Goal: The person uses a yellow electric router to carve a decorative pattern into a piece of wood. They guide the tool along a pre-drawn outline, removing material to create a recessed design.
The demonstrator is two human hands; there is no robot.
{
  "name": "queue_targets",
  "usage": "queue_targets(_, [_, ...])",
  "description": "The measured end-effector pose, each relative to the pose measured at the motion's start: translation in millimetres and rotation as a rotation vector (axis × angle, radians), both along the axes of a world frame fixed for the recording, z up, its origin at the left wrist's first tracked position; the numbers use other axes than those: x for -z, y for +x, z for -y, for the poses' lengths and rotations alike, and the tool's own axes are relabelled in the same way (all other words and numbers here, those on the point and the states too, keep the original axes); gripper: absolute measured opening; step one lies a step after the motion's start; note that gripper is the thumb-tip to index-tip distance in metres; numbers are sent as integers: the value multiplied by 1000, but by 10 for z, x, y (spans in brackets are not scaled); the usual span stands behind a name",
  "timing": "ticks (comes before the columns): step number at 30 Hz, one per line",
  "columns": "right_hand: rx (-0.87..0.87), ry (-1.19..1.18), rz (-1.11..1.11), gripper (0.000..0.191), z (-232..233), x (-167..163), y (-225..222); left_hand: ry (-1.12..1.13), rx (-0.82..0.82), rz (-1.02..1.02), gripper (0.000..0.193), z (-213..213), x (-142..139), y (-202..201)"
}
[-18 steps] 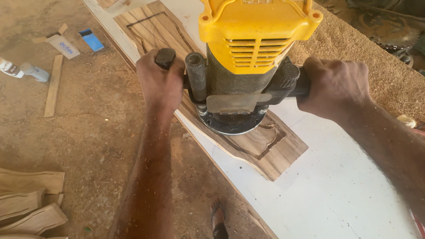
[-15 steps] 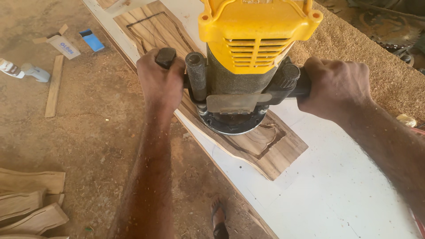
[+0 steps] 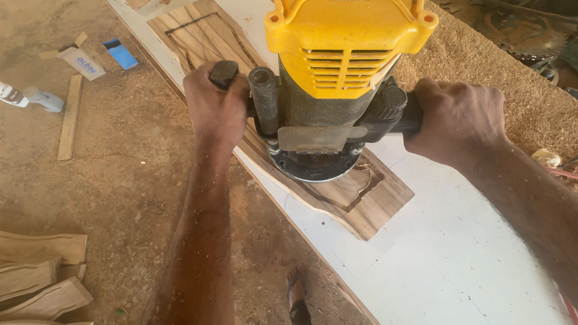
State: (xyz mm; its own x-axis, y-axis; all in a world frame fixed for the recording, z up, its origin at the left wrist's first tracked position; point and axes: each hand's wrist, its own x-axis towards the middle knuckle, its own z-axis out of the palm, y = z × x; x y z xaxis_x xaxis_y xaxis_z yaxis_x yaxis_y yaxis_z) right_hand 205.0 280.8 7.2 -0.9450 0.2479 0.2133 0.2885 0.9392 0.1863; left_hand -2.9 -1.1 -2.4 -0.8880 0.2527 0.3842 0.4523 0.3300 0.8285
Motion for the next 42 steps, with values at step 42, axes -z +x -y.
queue_targets(42, [-37, 39, -49, 18, -47, -7, 240, 59, 48, 4, 17, -89, -8, 190])
